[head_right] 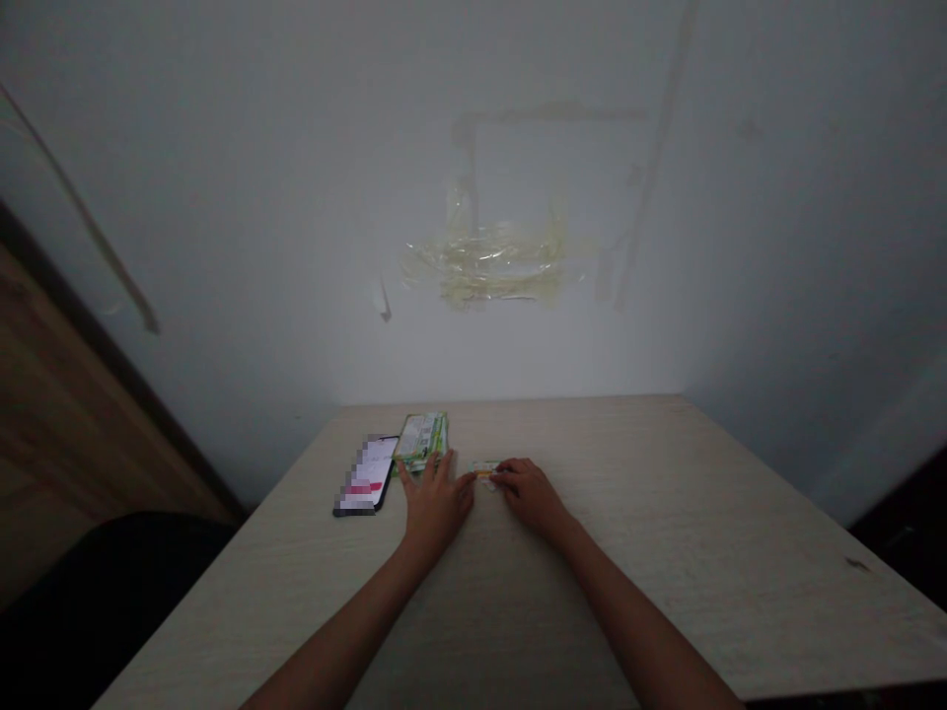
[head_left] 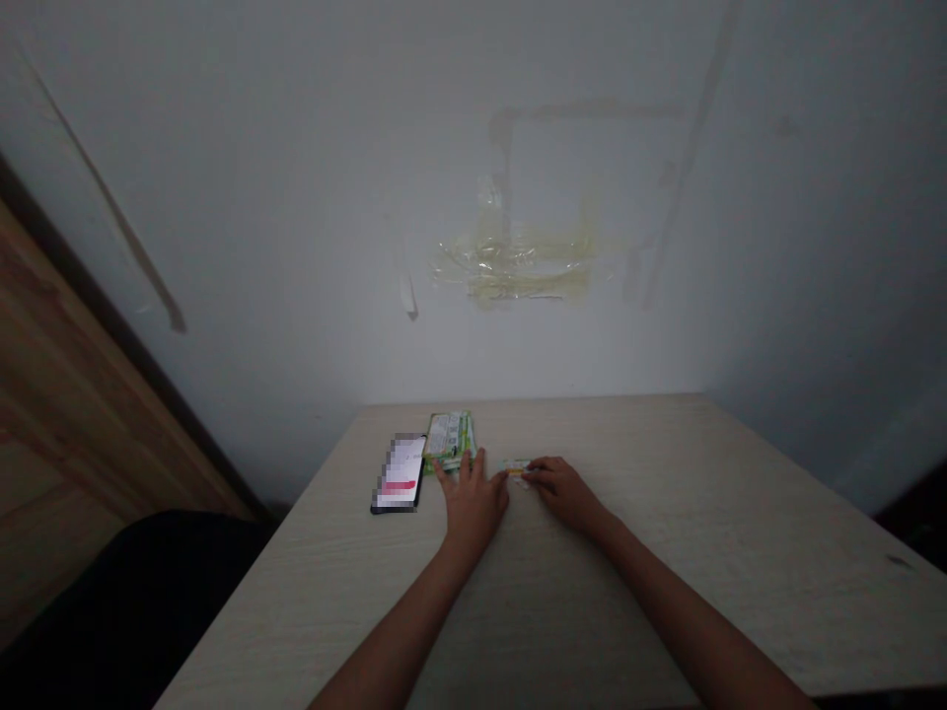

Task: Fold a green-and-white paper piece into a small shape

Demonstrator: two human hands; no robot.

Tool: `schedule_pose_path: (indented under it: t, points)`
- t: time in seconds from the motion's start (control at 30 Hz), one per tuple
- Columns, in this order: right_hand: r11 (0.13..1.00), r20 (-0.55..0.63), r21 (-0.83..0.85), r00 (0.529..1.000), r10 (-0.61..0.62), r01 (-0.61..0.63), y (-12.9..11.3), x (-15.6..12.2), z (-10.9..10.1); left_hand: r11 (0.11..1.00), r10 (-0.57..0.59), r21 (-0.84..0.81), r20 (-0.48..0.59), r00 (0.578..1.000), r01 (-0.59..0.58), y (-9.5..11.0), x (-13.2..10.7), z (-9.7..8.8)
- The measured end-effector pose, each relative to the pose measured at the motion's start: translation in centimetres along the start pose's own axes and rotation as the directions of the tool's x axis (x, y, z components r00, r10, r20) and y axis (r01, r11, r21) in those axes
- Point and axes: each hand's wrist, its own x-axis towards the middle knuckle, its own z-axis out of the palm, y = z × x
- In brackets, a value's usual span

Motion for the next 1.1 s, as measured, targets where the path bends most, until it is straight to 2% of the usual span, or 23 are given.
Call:
schedule_pose_path:
  t: [0.3,0.93,1.1]
  points:
    - [1.0,-0.004,-0.012,1.0,-0.016,0.016,0.1,0.1,0.0,1.0,-0.023,-0.003,0.039,0.999,0.023,-0.1,0.1,-0.5]
    - [1.0,0.001,-0.001,1.0,-0.009,0.009,-0.1,0.0,-0.2,0.997,-0.077,0.017,0.024,0.997,0.077,-0.3,0.0,0.2]
    - [1.0,-0.002,0.019,1.0,0.017,-0.017,-0.2,-0.1,-0.4,0.998,-0.049,0.038,0.023,0.999,0.048,-0.6,-0.1,0.7]
